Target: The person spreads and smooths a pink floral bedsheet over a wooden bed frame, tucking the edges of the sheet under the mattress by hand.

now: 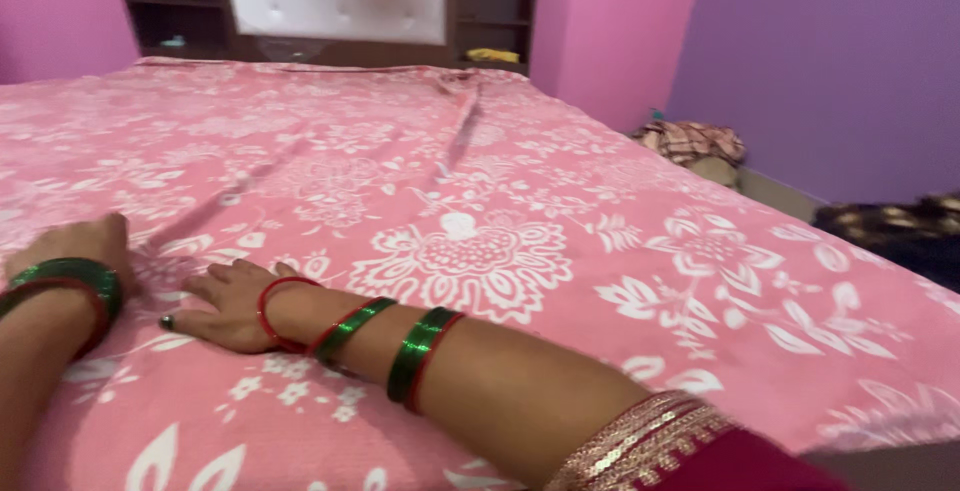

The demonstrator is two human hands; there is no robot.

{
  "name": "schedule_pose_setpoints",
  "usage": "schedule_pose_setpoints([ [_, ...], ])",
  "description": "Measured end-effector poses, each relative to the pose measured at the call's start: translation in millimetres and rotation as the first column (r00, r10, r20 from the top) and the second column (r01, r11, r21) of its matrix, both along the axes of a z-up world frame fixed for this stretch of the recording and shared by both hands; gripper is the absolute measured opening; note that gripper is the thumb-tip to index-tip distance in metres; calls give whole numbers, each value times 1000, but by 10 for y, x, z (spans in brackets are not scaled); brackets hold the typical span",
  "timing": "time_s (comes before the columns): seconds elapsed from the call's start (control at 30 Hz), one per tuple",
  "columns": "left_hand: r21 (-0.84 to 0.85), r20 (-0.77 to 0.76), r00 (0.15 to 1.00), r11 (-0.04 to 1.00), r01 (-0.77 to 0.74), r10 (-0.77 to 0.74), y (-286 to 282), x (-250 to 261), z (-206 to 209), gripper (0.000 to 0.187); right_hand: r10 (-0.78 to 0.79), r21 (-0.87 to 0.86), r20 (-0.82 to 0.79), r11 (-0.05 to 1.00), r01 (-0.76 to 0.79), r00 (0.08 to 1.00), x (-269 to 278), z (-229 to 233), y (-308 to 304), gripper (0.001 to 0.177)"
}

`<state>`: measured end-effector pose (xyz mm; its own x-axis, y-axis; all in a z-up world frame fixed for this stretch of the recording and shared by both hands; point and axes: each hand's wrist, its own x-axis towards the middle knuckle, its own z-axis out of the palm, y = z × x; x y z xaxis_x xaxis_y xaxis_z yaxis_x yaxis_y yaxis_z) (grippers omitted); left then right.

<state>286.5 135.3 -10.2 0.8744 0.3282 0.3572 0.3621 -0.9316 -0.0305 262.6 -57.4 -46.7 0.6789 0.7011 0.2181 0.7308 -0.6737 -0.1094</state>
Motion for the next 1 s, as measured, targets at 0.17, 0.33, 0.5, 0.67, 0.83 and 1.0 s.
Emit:
schedule_pose_setpoints([
  [0.17, 102, 37, 858, 857, 506, -511, -1257, -492, 282, 73, -159, -334, 218, 915, 227, 963, 98, 419, -1299, 64],
  [0.33, -433, -129, 447, 456, 778, -885, -1988, -733, -85, 87, -489, 35, 15, 872, 488, 872, 243, 87, -2117, 63],
  [0.5, -265, -372, 670, 765, 586, -642, -924, 148, -360, 91, -524, -15, -148, 849, 528, 838, 166, 75, -2079, 65],
  [0.67, -4, -201, 927, 947, 322, -316, -124, 1024, -944, 101, -730, -117, -69, 683, 721, 680, -10, 318, -2457, 74],
  [0.83, -74, -226, 927, 954, 290, -299, -243, 1033, -816, 95, -724, -67, -64, 690, 721, 687, 30, 231, -2430, 80],
  [1.0, -204, -108, 910, 905, 374, -401, -1058, 889, -31, 86, -420, -29, -51, 907, 419, 906, -101, 102, -1405, 86],
])
